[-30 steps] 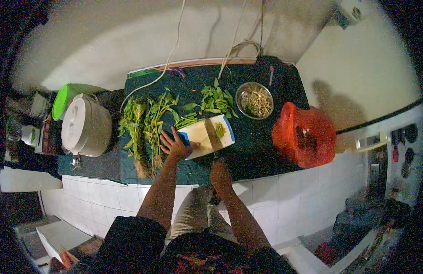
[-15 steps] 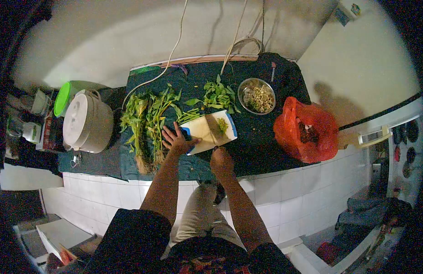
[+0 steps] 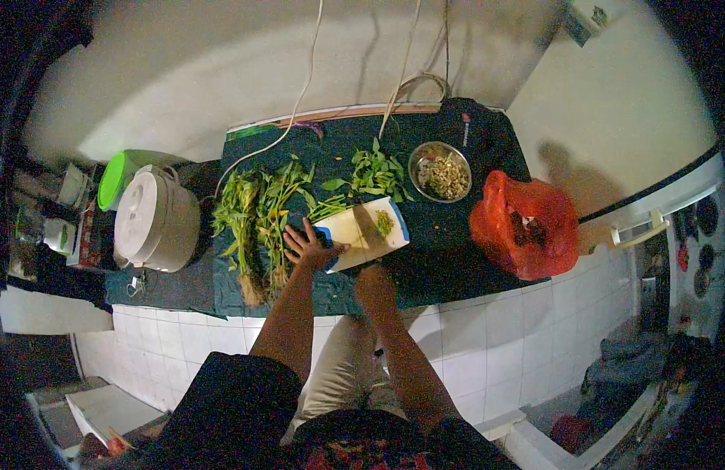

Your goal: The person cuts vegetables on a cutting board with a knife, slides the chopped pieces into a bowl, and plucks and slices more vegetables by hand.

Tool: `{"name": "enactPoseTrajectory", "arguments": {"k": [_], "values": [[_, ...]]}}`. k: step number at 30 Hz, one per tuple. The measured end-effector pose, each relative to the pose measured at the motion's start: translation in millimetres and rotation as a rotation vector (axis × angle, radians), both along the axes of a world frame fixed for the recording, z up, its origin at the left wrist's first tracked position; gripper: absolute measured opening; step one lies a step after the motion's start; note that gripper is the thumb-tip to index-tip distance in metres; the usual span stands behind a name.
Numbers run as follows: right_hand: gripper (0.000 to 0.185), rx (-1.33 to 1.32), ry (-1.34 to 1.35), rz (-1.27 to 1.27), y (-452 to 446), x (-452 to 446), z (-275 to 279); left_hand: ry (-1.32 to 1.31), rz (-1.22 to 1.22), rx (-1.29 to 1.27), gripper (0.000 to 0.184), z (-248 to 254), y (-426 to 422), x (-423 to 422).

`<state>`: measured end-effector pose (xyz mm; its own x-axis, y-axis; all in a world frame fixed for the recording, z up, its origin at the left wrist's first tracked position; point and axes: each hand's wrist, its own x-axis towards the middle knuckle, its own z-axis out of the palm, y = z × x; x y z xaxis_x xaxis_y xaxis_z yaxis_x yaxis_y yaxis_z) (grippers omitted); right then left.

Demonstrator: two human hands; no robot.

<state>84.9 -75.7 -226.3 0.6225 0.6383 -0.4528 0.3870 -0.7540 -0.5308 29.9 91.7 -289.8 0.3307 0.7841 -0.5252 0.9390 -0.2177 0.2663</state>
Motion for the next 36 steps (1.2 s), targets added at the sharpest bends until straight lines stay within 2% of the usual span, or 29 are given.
{"name": "enactPoseTrajectory", "arguments": {"k": [3, 6, 9, 12, 15, 20, 23, 27, 30, 33, 35, 36], "values": [[0.034, 0.031, -0.133, -0.092, -3, -12, -37, 0.005, -0.011, -0.009, 0.144, 1, -1, -1], [0.034, 0.122, -0.284, 0.088, -6, -8, -47, 0.035, -0.032, -0.019, 0.143, 3, -1, -1], [0.037, 0.081, -0.076, -0.042, 3, -2, 0, 0.032, -0.017, -0.024, 0.142, 3, 2, 2], [0.036, 0.039, -0.059, -0.018, -3, -16, -8, -0.028, -0.020, 0.007, 0.142, -5, 2, -4], [0.036, 0.125, -0.121, -0.108, -4, -15, -29, -0.007, -0.014, 0.032, 0.142, -10, 1, -1], [0.034, 0.042, 0.084, -0.169, 10, -1, -9, 0.017, -0.010, -0.040, 0.142, 8, 1, 0], [0.035, 0.032, -0.069, -0.207, 1, -23, -35, -0.006, -0.021, -0.001, 0.141, -1, -1, -1], [0.037, 0.135, -0.062, -0.202, 6, -17, -24, 0.037, -0.029, -0.007, 0.138, -2, 1, -1], [0.039, 0.103, -0.136, -0.100, 9, -14, -9, 0.030, -0.036, 0.019, 0.139, -2, 2, 2], [0.036, 0.011, -0.234, 0.042, 6, -29, -22, 0.014, -0.048, 0.017, 0.140, -2, 1, -3], [0.035, -0.047, -0.105, -0.208, 10, -29, -32, 0.016, -0.040, -0.010, 0.140, -2, 3, -3], [0.035, -0.046, -0.106, -0.207, 12, -23, -38, 0.016, -0.043, -0.035, 0.141, 1, 4, -3]]}}
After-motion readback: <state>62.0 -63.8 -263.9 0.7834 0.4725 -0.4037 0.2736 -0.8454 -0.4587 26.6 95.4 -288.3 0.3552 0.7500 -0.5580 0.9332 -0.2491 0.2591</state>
